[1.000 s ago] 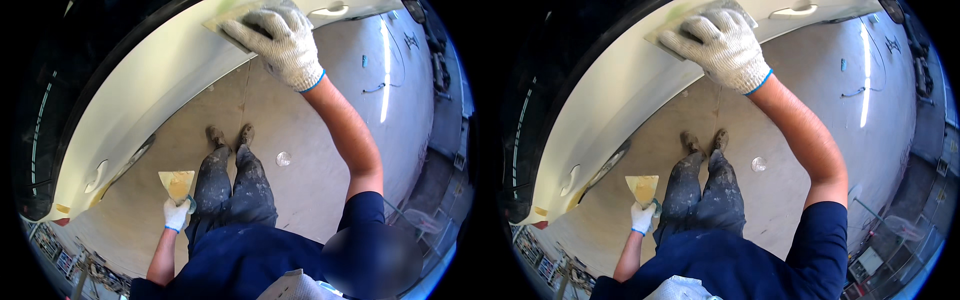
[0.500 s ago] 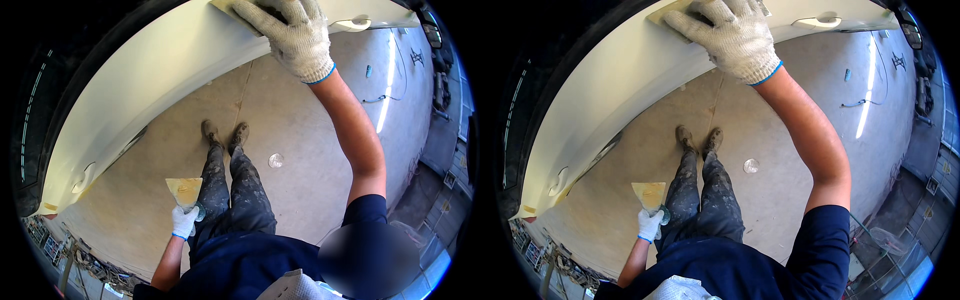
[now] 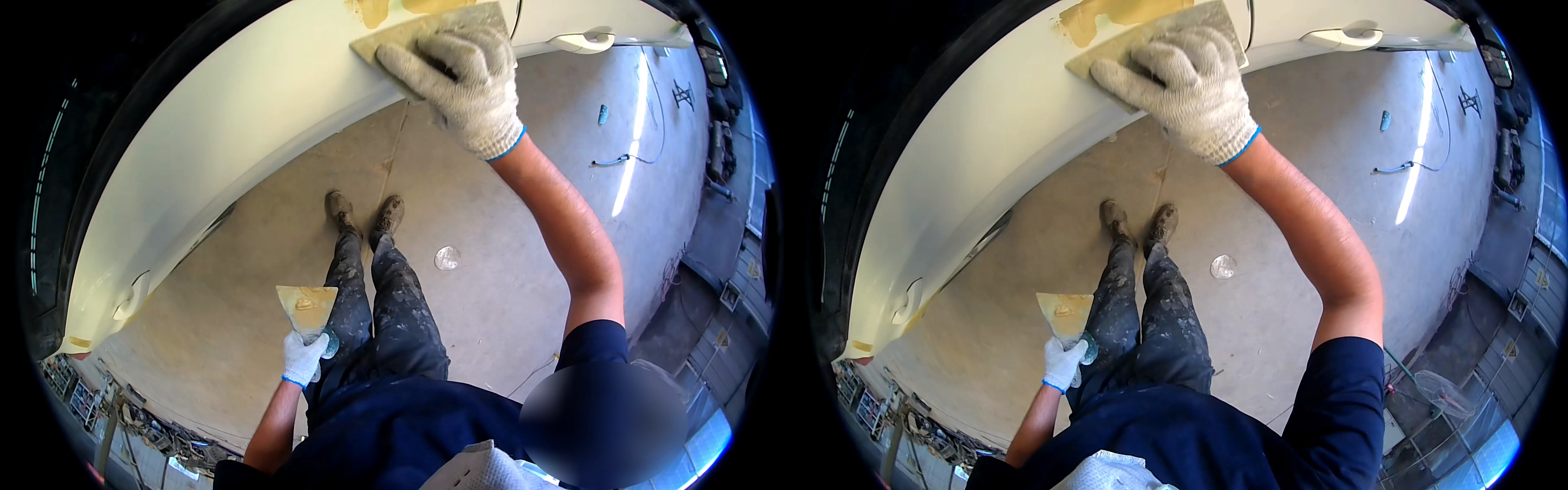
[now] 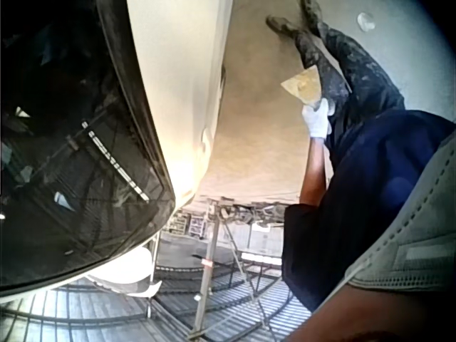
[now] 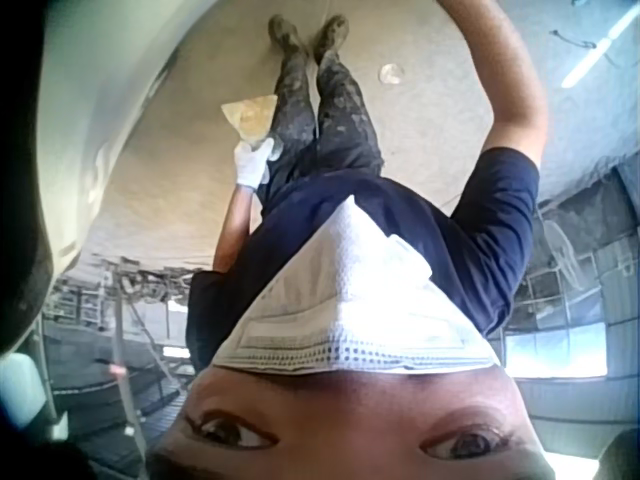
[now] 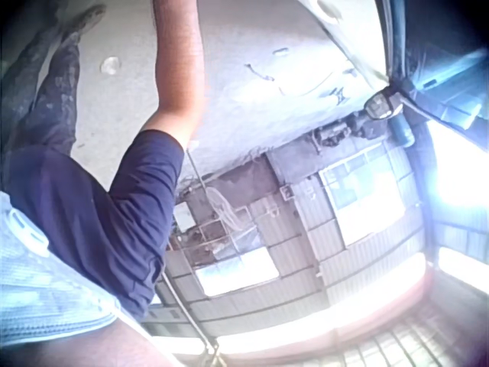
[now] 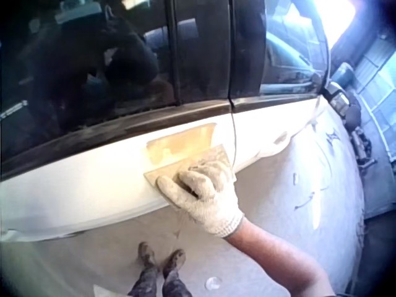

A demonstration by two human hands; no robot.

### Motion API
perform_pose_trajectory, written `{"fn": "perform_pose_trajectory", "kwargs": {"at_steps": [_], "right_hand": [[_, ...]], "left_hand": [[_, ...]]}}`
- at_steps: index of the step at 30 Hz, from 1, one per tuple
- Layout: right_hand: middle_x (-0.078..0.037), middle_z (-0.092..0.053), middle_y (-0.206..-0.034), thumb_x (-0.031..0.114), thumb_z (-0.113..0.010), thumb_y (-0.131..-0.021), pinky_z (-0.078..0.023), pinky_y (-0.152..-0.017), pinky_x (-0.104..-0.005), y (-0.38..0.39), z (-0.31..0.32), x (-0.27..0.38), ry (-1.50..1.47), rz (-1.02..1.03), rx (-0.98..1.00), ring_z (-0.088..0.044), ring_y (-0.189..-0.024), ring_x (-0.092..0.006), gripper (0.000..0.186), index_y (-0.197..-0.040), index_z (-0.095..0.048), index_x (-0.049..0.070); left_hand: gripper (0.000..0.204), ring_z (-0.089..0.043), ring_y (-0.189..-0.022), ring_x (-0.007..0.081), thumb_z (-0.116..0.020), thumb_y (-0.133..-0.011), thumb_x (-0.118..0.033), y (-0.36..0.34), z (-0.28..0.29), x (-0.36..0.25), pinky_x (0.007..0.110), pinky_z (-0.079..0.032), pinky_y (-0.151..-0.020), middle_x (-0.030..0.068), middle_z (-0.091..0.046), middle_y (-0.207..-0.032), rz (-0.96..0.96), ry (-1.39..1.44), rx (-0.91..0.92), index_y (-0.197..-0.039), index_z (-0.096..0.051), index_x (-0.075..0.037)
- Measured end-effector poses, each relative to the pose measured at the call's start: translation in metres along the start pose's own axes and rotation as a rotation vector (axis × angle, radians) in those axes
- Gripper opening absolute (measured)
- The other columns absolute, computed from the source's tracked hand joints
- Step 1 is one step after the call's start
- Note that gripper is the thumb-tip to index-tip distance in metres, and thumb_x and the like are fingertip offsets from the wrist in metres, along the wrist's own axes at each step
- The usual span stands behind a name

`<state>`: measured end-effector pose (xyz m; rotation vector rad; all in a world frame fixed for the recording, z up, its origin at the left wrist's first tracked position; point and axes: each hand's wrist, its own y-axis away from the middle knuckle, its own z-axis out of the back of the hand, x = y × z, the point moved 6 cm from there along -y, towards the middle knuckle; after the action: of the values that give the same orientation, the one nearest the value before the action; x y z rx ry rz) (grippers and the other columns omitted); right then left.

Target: The person applies yellow body filler to the side and rear of a white car using a putty knife and a flexible scraper. They spread the filler over the fender and bumper areas, then scrape excess material from the tools.

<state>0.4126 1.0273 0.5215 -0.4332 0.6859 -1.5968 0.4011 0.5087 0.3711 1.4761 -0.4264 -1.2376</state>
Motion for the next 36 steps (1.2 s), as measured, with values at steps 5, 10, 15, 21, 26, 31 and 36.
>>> {"fn": "perform_pose_trajectory", "kwargs": {"at_steps": [5, 10, 15, 21, 26, 31, 36], "right_hand": [[0.003, -0.055, -0.104, 0.016, -0.071, -0.072, -0.048, -0.085, -0.0414, 0.001, 0.016, -0.01, -0.01, -0.081, 0.035, -0.056, -0.102, -0.0207, 0.056, -0.123, -0.071, 0.04], [0.004, -0.054, -0.103, 0.017, -0.071, -0.073, -0.047, -0.086, -0.0408, -0.037, 0.024, -0.022, -0.022, -0.02, -0.028, -0.055, -0.1, -0.0193, 0.057, -0.124, -0.07, 0.042], [0.004, -0.053, -0.103, 0.017, -0.071, -0.072, -0.047, -0.087, -0.0406, -0.039, 0.006, -0.016, -0.019, 0.006, -0.057, -0.055, -0.1, -0.0192, 0.057, -0.124, -0.069, 0.043], [0.004, -0.052, -0.103, 0.018, -0.071, -0.072, -0.046, -0.087, -0.0403, -0.009, -0.008, -0.001, 0.014, -0.01, -0.04, -0.054, -0.099, -0.0189, 0.058, -0.124, -0.069, 0.043], [0.004, -0.051, -0.102, 0.018, -0.071, -0.072, -0.047, -0.087, -0.0416, 0.001, 0.012, 0.0, -0.038, -0.058, 0.069, -0.054, -0.096, -0.0187, 0.058, -0.125, -0.068, 0.042], [0.004, -0.053, -0.1, 0.019, -0.07, -0.075, -0.047, -0.086, -0.0436, -0.041, 0.031, -0.016, 0.002, -0.042, 0.028, -0.055, -0.095, -0.0203, 0.052, -0.122, -0.069, 0.039], [0.004, -0.053, -0.1, 0.019, -0.069, -0.075, -0.048, -0.086, -0.0439, -0.06, 0.022, -0.016, -0.045, -0.007, 0.046, -0.055, -0.095, -0.0206, 0.051, -0.121, -0.069, 0.039]], "left_hand": [[0.022, -0.069, -0.078, 0.0136, -0.076, -0.083, -0.009, -0.004, 0.002, 0.008, 0.03, -0.056, -0.07, 0.0049, -0.074, -0.09, 0.006, -0.039, -0.002, -0.103, -0.072, 0.0], [0.023, -0.07, -0.079, 0.0136, -0.077, -0.083, -0.009, 0.002, -0.006, -0.012, 0.03, -0.056, -0.071, 0.0061, -0.075, -0.091, -0.014, 0.003, 0.008, -0.103, -0.072, 0.001], [0.022, -0.07, -0.079, 0.0136, -0.075, -0.084, -0.007, 0.004, -0.01, -0.023, 0.03, -0.056, -0.071, 0.0059, -0.075, -0.092, -0.025, -0.048, 0.004, -0.104, -0.072, 0.001], [0.022, -0.07, -0.079, 0.014, -0.075, -0.084, -0.006, 0.0, -0.006, -0.007, 0.031, -0.056, -0.072, 0.0061, -0.075, -0.092, -0.008, -0.004, 0.022, -0.104, -0.072, 0.002], [0.024, -0.069, -0.079, 0.0136, -0.077, -0.084, -0.006, 0.002, -0.006, -0.019, 0.03, -0.056, -0.071, 0.0052, -0.074, -0.093, -0.074, 0.019, -0.02, -0.105, -0.07, 0.002], [0.023, -0.069, -0.078, 0.0126, -0.077, -0.083, -0.006, 0.007, -0.007, -0.016, 0.029, -0.055, -0.07, 0.0049, -0.074, -0.092, -0.029, 0.012, 0.003, -0.104, -0.07, 0.001], [0.021, -0.068, -0.078, 0.012, -0.076, -0.083, -0.006, 0.008, -0.008, -0.014, 0.029, -0.055, -0.07, 0.0045, -0.074, -0.09, -0.009, 0.011, 0.002, -0.103, -0.07, 0.001]]}}
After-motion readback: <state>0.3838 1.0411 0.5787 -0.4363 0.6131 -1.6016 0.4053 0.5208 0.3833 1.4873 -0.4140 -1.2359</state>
